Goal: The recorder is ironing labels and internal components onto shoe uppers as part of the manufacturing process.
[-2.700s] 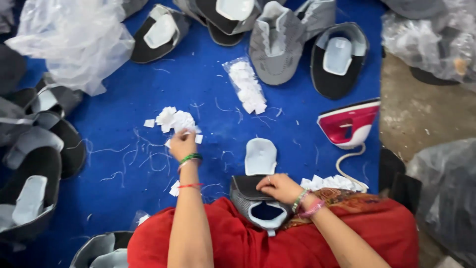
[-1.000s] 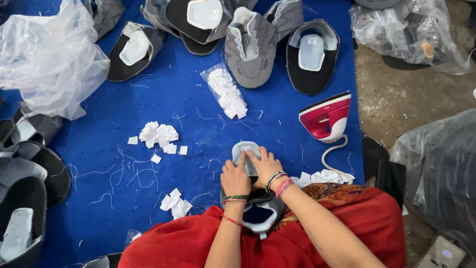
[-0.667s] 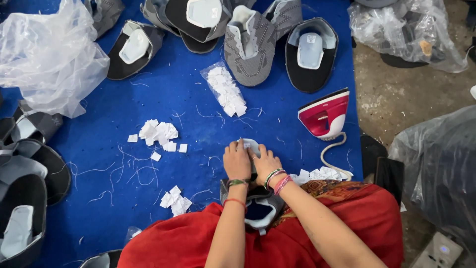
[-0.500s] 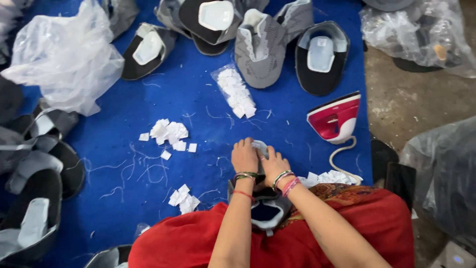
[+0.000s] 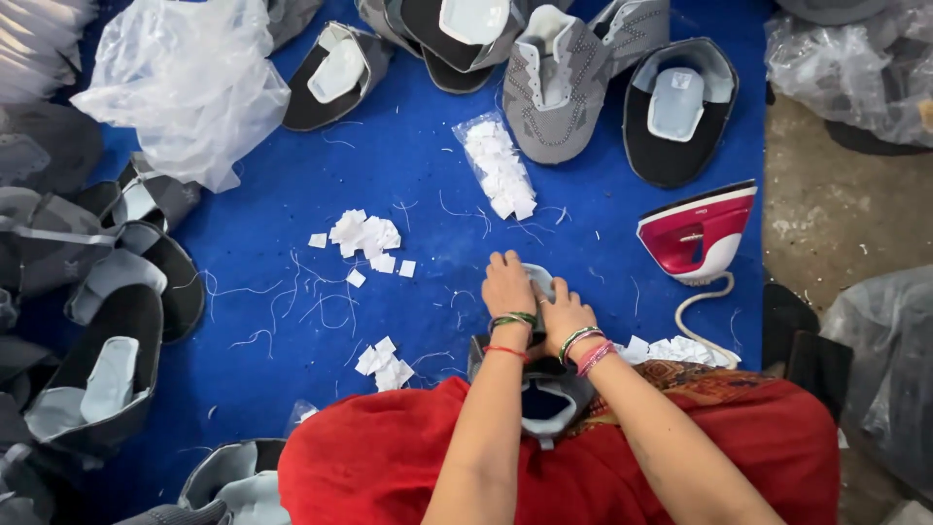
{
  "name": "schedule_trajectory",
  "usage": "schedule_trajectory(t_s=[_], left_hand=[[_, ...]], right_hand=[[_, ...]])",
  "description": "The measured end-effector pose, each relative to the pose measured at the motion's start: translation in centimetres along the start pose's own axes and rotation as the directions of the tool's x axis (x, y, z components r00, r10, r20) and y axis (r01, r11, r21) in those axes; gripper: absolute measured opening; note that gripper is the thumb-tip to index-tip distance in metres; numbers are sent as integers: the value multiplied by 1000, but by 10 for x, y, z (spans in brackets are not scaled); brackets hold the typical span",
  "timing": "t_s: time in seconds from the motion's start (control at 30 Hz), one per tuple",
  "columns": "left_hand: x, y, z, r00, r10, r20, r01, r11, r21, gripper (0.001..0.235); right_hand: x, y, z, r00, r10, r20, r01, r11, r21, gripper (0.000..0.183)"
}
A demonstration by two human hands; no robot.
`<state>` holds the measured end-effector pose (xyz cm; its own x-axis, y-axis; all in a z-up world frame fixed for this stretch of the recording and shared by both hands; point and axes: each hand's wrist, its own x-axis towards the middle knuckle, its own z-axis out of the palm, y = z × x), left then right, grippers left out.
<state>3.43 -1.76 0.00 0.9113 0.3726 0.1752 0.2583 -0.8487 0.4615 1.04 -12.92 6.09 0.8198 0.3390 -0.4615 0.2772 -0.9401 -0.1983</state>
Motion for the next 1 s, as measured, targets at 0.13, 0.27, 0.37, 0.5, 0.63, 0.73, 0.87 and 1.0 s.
schedule_trajectory(t_s=[0.13,0.27,0.37,0.5,0.63,0.73,0.87,1.0], left_hand=[[10,-22,4,999,-47,-1,46,987,-152,10],[32,-78,6,948,-309,-70,227,815,-533,10],[55,-149,-2,908,-420,11,381,813,-439,13],[75,-244,-31,920,-386,67,391,907,-155,19],[75,-222,-135,887,-334,320,339,940,40,29],[71,-215,-161,828,-372,419,381,922,67,29],[59,-238,-128,886,-423,189,443,894,-74,26],[58,-226,-131,877,-461,133,475,875,-99,24]], right_hand=[[-16,-7,-19,999,-3,36,2,999,41,140],[-17,-5,-19,999,-24,32,24,1000,15,141],[-16,-6,-18,999,-22,26,21,999,24,141],[-21,4,-2,1000,-11,13,10,999,44,140],[-28,17,17,992,-47,-116,63,988,138,127],[-28,18,21,990,-56,-132,75,986,146,125],[-27,18,23,988,-49,-145,69,988,138,123],[-25,21,28,987,-62,-146,81,989,127,122]])
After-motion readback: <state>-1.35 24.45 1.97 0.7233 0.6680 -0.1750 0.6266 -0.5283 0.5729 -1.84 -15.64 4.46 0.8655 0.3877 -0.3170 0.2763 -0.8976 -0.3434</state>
